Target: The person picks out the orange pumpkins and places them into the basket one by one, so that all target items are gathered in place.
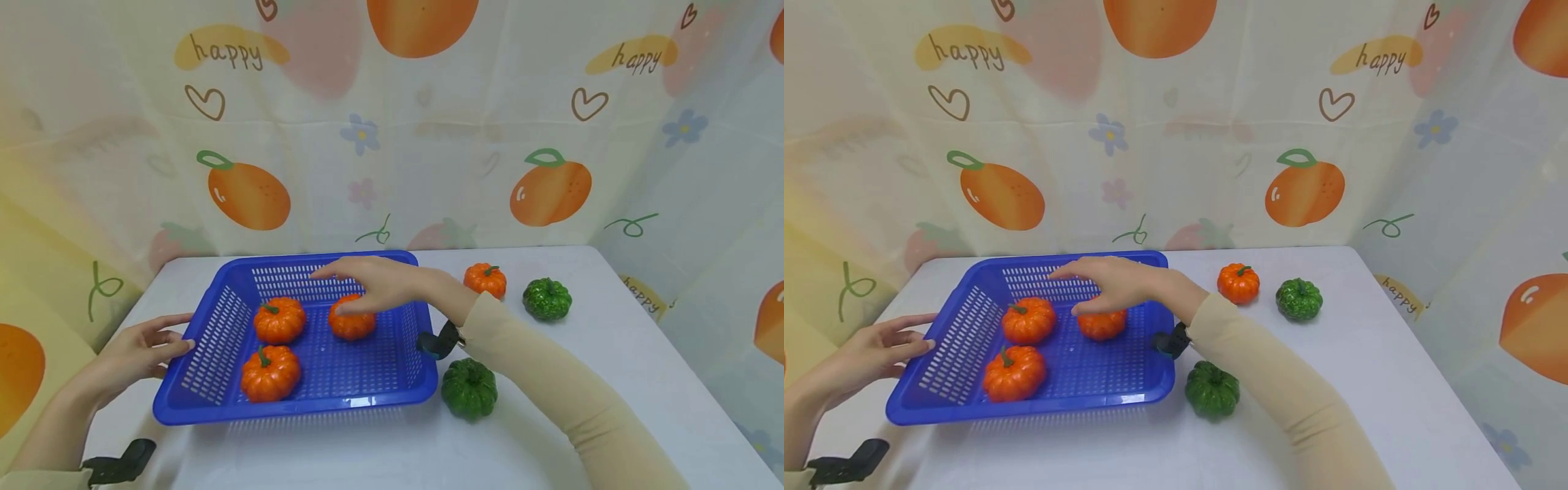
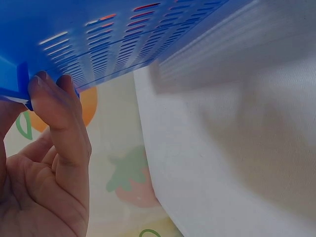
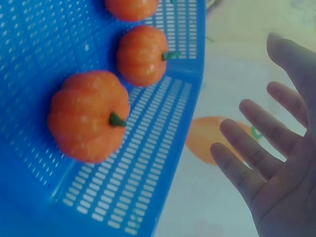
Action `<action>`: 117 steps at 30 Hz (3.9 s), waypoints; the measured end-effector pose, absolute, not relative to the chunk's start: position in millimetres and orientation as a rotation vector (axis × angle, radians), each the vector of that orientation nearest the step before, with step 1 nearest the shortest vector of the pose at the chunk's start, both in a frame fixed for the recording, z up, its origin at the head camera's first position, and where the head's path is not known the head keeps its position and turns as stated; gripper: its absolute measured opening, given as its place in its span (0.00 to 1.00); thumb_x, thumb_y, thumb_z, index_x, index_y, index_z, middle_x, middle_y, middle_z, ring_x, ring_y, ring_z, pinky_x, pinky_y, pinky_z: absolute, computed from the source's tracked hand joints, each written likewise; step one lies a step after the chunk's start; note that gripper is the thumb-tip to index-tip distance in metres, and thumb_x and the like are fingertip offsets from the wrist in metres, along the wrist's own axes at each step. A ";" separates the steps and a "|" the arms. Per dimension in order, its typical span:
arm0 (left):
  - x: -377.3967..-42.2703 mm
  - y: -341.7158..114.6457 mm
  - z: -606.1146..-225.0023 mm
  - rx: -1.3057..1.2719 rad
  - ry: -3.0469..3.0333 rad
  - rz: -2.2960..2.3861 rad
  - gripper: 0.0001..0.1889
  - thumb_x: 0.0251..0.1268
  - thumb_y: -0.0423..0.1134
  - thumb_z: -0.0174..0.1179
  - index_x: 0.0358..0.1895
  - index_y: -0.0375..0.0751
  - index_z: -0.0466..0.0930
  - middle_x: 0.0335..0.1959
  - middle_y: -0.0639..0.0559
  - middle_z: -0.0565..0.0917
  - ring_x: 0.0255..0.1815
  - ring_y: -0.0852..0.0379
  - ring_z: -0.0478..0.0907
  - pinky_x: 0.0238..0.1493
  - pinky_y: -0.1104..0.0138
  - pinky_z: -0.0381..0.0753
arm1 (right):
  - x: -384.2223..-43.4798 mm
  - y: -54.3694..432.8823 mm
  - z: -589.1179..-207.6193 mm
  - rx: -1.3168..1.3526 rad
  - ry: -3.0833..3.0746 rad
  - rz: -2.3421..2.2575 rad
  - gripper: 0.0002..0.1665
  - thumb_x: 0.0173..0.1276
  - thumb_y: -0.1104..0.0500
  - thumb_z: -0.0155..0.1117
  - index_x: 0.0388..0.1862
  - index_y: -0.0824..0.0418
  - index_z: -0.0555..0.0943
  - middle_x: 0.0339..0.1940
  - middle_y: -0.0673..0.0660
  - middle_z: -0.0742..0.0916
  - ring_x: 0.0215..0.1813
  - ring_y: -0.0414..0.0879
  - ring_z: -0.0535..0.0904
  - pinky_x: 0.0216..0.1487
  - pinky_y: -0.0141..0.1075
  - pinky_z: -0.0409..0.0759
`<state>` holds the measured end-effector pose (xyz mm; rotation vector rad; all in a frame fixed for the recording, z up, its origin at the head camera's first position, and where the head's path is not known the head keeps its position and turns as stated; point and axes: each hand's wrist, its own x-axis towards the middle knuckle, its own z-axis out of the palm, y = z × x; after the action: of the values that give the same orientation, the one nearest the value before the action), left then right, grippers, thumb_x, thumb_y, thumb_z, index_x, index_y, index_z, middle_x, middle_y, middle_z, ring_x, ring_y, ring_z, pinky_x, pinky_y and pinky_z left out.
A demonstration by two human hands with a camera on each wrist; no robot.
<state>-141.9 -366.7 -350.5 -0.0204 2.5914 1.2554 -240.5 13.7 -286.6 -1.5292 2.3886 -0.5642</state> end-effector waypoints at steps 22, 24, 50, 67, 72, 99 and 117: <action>-142.3 -368.6 -352.6 -0.010 2.597 1.259 0.36 0.66 0.43 0.54 0.69 0.28 0.48 0.36 0.47 0.78 0.33 0.59 0.79 0.35 0.65 0.82 | -262.4 84.6 -302.0 -1.465 2.513 -0.909 0.34 0.63 0.54 0.61 0.67 0.56 0.64 0.64 0.51 0.73 0.64 0.44 0.69 0.62 0.42 0.69; -142.2 -368.6 -352.6 -0.006 2.596 1.264 0.36 0.66 0.43 0.54 0.69 0.27 0.49 0.36 0.48 0.78 0.33 0.59 0.79 0.35 0.65 0.82 | -262.7 89.1 -303.2 -1.454 2.511 -0.931 0.34 0.64 0.55 0.61 0.68 0.56 0.64 0.64 0.51 0.73 0.63 0.45 0.69 0.62 0.44 0.69; -142.1 -367.2 -351.4 -0.028 2.587 1.262 0.36 0.67 0.44 0.54 0.69 0.28 0.49 0.37 0.46 0.79 0.33 0.58 0.79 0.35 0.65 0.82 | -270.0 165.4 -336.1 -1.010 2.742 -1.236 0.32 0.64 0.61 0.60 0.67 0.61 0.64 0.65 0.59 0.70 0.67 0.53 0.64 0.65 0.50 0.64; -142.2 -367.3 -352.2 -0.024 2.578 1.289 0.36 0.66 0.43 0.54 0.69 0.28 0.49 0.37 0.48 0.79 0.33 0.58 0.80 0.35 0.65 0.82 | -273.3 202.2 -364.6 -0.766 2.836 -1.377 0.33 0.66 0.59 0.59 0.69 0.58 0.61 0.69 0.60 0.65 0.70 0.56 0.57 0.66 0.55 0.59; -142.6 -367.8 -352.8 -0.030 2.568 1.297 0.36 0.66 0.43 0.54 0.69 0.28 0.49 0.36 0.48 0.79 0.33 0.58 0.80 0.35 0.65 0.82 | -270.1 204.6 -365.3 -0.641 2.867 -1.422 0.34 0.66 0.60 0.59 0.69 0.62 0.61 0.69 0.62 0.64 0.70 0.58 0.56 0.67 0.55 0.56; -142.0 -368.2 -353.1 -0.038 2.573 1.264 0.37 0.66 0.45 0.54 0.70 0.30 0.48 0.36 0.46 0.78 0.33 0.58 0.79 0.35 0.65 0.82 | -287.1 222.9 -416.0 -0.336 2.767 -1.423 0.44 0.67 0.51 0.57 0.74 0.58 0.48 0.73 0.62 0.55 0.73 0.59 0.50 0.69 0.55 0.53; -140.7 -365.8 -352.4 -0.034 2.585 1.262 0.36 0.67 0.45 0.54 0.70 0.30 0.49 0.38 0.45 0.79 0.33 0.57 0.79 0.36 0.65 0.82 | -284.5 220.1 -429.0 -0.249 2.738 -1.277 0.50 0.65 0.45 0.58 0.74 0.59 0.42 0.71 0.69 0.54 0.70 0.65 0.53 0.66 0.59 0.54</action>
<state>-140.7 -365.8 -352.4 -0.0344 2.5850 1.2619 -284.5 220.1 -429.0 -0.2491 2.7379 -1.2775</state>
